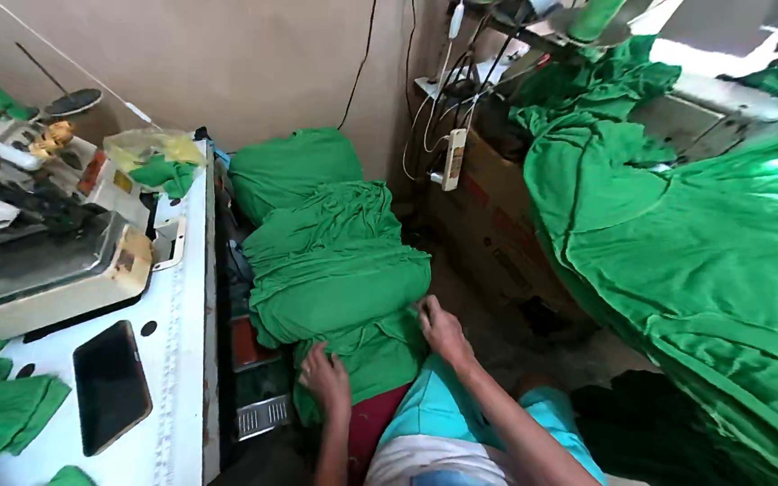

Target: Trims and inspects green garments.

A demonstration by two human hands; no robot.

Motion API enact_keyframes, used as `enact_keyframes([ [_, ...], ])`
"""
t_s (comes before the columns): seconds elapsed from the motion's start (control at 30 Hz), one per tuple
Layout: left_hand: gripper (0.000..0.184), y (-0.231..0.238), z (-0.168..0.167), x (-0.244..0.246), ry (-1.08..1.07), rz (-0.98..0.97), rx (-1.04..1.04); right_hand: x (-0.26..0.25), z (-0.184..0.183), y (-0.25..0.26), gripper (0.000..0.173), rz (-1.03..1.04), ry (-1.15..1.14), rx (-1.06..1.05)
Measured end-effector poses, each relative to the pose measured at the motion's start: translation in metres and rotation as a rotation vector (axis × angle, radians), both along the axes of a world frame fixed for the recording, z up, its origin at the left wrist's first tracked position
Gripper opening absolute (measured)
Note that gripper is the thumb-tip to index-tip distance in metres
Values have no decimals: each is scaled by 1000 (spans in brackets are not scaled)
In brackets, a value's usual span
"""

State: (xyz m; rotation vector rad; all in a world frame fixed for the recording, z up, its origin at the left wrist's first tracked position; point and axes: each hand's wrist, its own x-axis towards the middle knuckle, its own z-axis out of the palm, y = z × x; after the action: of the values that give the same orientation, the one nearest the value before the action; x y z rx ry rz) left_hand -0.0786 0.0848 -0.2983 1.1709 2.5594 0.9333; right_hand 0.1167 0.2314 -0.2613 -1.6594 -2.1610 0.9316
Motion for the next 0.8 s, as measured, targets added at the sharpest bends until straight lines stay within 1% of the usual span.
enact_keyframes([
  [0.07,34,21,9,13,-47,-265,-36,2,-10,3,37,10,-6,-50],
  [0.13,42,47,15,22,-123,-499,-149,1,-9,1,43,89,-93,-137],
  [0.2,58,72,8,27,-161,-622,-245,-3,-8,-9,54,172,-247,-220],
  [0.23,60,83,2,27,-165,-658,-294,-6,-12,-14,57,214,-327,-246],
  [0.27,53,92,-5,25,-157,-683,-337,-9,-18,-18,55,236,-377,-245],
  [0.3,41,99,-8,23,-159,-698,-369,-11,-23,-20,50,231,-405,-232],
  [0.33,34,103,-8,21,-179,-700,-375,-12,-24,-21,46,212,-420,-220],
  [0.37,31,102,-5,20,-209,-678,-333,-12,-23,-20,46,190,-428,-216],
  [0.4,29,98,0,20,-230,-633,-240,-12,-21,-18,48,172,-425,-221],
  [0.47,26,82,5,17,-205,-514,32,-10,-19,-16,49,167,-377,-202],
  [0.53,26,64,0,8,-157,-447,235,-4,-23,-21,41,216,-249,-81],
  [0.57,27,54,-8,1,-137,-437,267,1,-27,-25,36,264,-158,13],
  [0.6,27,44,-20,-6,-111,-439,263,6,-33,-30,29,331,-73,118],
  [0.63,26,34,-32,-13,-79,-452,218,11,-37,-34,25,417,-26,193],
  [0.67,25,27,-43,-19,-38,-470,150,14,-39,-35,22,511,-41,185],
  [0.7,25,23,-48,-23,-7,-483,68,16,-37,-34,23,592,-97,113],
  [0.73,25,22,-46,-25,8,-488,-24,16,-33,-32,25,640,-162,1],
  [0.77,27,26,-37,-28,12,-500,-131,14,-27,-28,28,642,-199,-86],
  [0.8,28,31,-24,-31,2,-516,-250,12,-20,-24,30,597,-191,-138],
])
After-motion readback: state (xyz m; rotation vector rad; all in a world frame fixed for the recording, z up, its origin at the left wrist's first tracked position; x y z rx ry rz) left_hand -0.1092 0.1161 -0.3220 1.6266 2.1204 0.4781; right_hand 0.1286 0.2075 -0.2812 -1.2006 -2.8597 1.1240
